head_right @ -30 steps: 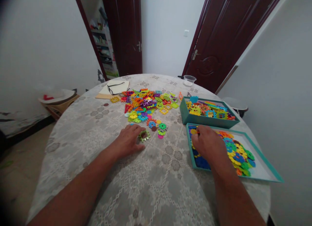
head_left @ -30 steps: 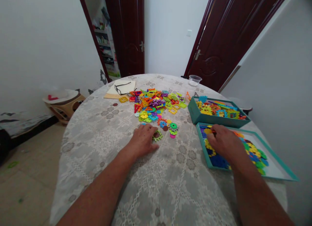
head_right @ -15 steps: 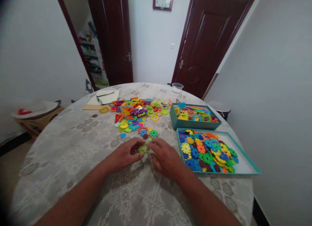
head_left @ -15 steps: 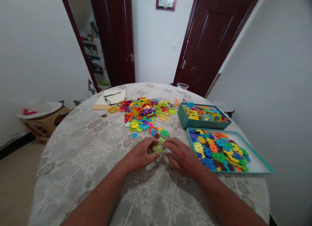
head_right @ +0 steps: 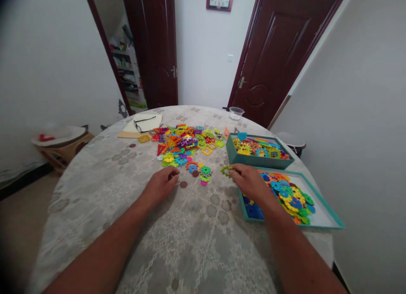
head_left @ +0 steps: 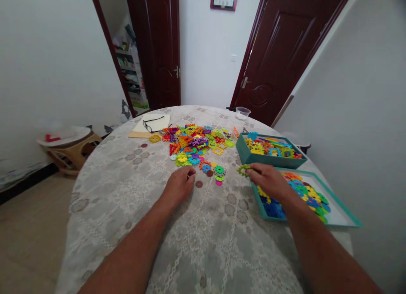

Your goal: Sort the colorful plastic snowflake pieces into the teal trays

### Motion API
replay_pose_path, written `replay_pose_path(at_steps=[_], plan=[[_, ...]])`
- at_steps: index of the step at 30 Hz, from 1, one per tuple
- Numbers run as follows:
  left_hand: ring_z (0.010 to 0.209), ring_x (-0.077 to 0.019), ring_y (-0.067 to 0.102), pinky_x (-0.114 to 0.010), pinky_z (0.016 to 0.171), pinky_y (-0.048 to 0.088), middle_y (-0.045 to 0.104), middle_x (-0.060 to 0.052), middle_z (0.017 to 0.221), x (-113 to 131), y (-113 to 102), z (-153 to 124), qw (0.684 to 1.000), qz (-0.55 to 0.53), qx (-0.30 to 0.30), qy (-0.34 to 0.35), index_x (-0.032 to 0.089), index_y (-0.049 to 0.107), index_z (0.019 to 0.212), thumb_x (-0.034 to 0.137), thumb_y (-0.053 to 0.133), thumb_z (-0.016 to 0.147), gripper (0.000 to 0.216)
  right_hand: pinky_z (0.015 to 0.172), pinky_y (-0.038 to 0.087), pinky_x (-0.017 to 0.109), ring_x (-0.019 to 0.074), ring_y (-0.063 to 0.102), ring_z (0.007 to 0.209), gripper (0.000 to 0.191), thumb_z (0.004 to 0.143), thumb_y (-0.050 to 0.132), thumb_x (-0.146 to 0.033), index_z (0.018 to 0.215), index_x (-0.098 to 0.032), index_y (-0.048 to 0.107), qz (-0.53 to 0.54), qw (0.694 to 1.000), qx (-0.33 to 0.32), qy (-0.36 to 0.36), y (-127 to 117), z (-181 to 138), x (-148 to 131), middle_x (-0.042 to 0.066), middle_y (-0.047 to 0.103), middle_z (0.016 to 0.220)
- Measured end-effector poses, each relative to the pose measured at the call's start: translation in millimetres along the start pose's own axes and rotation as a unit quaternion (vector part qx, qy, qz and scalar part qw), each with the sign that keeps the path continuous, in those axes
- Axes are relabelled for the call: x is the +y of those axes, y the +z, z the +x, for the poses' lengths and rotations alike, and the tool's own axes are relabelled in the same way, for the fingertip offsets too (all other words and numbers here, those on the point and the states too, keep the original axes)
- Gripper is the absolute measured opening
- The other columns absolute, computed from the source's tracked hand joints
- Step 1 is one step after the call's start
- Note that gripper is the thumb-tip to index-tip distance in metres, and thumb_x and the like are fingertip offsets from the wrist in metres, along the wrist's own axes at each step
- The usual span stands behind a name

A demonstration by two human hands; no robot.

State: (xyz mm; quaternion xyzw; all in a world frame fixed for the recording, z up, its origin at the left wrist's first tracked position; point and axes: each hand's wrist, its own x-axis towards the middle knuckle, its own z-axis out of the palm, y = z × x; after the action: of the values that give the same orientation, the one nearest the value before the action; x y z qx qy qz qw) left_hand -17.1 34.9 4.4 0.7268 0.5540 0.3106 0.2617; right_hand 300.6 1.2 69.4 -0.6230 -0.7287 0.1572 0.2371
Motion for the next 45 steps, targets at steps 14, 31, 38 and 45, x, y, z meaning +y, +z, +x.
replay_pose_path(at_steps=[14, 31, 38, 45], plan=[[0.099, -0.025, 0.062, -0.035, 0.086, 0.046, 0.069, -0.011, 0.103, 1, 9, -6, 0.973, 0.193, -0.095, 0.082, 0.019, 0.07, 0.099, 0.026, 0.057, 0.092, 0.016, 0.103, 0.046, 0.041, 0.0279, 0.063, 0.112, 0.032, 0.097, 0.046, -0.023, 0.114, -0.011, 0.07, -0.17, 0.968, 0.171, -0.072, 4, 42, 20, 0.018, 0.07, 0.115], [0.1, -0.0255, 0.065, -0.036, 0.088, 0.047, 0.073, -0.009, 0.102, -2, 12, -6, 0.971, 0.19, -0.098, 0.109, 0.022, 0.071, 0.099, 0.022, 0.057, 0.091, 0.016, 0.097, 0.043, 0.035, 0.0276, 0.062, 0.112, 0.03, 0.095, 0.058, -0.034, 0.115, -0.013, 0.068, -0.148, 0.988, -0.037, -0.021, 99, 40, -27, 0.017, 0.068, 0.113], [0.1, -0.024, 0.065, -0.035, 0.092, 0.048, 0.073, -0.008, 0.104, 4, 9, -7, 0.976, 0.154, -0.11, 0.109, 0.022, 0.072, 0.1, 0.022, 0.057, 0.092, 0.017, 0.092, 0.043, 0.033, 0.0227, 0.061, 0.103, 0.021, 0.094, 0.054, -0.03, 0.105, -0.018, 0.068, -0.015, 0.996, -0.053, -0.069, 85, 10, -35, 0.009, 0.068, 0.104], [0.104, -0.021, 0.066, -0.032, 0.096, 0.048, 0.074, -0.006, 0.115, 12, 7, -12, 0.981, 0.006, -0.151, 0.124, 0.024, 0.068, 0.123, 0.018, 0.058, 0.089, 0.036, 0.054, 0.046, 0.025, 0.0159, 0.059, 0.063, 0.029, 0.093, 0.051, -0.046, 0.091, -0.02, 0.064, 0.429, 0.872, -0.204, 0.117, 85, -5, -35, 0.002, 0.062, 0.075]])
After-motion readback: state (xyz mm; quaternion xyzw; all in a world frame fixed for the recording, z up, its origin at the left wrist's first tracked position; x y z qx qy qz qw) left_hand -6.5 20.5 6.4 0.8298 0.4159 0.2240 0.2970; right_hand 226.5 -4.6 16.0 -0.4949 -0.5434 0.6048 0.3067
